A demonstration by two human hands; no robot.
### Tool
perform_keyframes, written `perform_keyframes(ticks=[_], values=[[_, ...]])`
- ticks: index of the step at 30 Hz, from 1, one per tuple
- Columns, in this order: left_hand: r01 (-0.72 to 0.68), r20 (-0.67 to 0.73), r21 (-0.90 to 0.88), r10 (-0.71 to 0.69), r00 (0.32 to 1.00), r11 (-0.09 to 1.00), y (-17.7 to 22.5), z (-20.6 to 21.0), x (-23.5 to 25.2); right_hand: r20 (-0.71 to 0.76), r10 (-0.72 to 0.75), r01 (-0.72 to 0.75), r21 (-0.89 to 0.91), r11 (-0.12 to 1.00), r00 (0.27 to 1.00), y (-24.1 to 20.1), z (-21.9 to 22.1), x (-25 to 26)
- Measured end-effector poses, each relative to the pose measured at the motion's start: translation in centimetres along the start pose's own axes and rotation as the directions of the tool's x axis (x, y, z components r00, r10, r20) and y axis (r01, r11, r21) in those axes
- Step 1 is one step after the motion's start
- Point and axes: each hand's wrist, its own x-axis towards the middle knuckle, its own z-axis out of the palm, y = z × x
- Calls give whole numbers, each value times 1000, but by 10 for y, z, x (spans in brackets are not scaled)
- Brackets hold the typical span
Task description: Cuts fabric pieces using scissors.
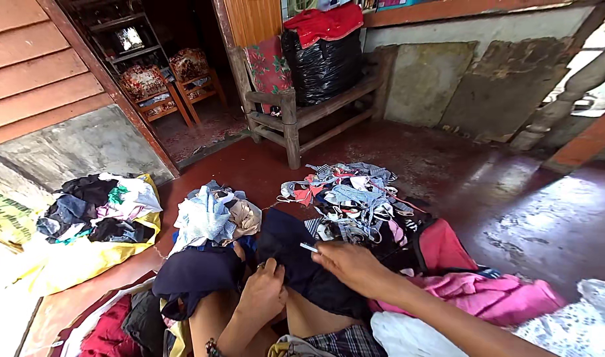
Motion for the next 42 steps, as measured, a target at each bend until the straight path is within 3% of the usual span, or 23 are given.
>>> perform_keyframes(ticks=[3,6,8,11,15,17,19,22,26,30,33,36,38,40,42], values=[[36,-326,-1,-34,945,999,-14,34,-20,114,-35,35,5,999,993,-11,28,-7],[160,-417,-29,-158,895,987,-24,44,-34,211,24,9,-157,988,977,-24,54,-14],[198,-478,-26,-186,858,980,-28,48,-40,184,17,31,-258,966,983,-26,68,-17],[125,-590,-14,-109,800,992,-33,56,-45,100,-11,44,-335,941,995,-28,73,-19],[-94,-644,-21,58,762,995,-44,51,-48,95,74,-40,-320,947,993,-34,53,-15],[-149,-662,-111,38,748,983,-49,41,-45,50,122,-102,-294,950,991,-28,32,-10],[-146,-644,-253,-54,763,956,-53,29,-42,-21,145,-146,-194,970,989,-16,7,-4],[-184,-556,-496,-148,818,848,-57,2,-38,-140,87,-81,49,996,986,0,-25,1],[-347,-490,-672,-41,871,654,-52,-39,-32,-236,-15,81,273,959,972,-2,-74,0],[-415,-437,-689,115,892,594,-26,-90,-34,-234,-119,190,311,931,965,-8,-135,-8],[-425,-357,-751,231,905,506,-12,-117,-35,-136,-228,256,241,936,964,-12,-187,-12],[-325,-241,-853,243,939,408,-17,-112,-22,-128,-197,182,-114,977,972,-27,-222,1],[-169,-141,-951,124,982,260,-24,-93,-8,-154,-111,58,-312,948,982,-38,-223,28],[-38,-44,-992,-42,998,120,-36,-68,11,-223,-71,-21,-385,923,972,-43,-208,68],[67,46,-992,-184,982,106,-56,-39,30,-232,-65,-42,-427,903,971,-39,-184,114]])
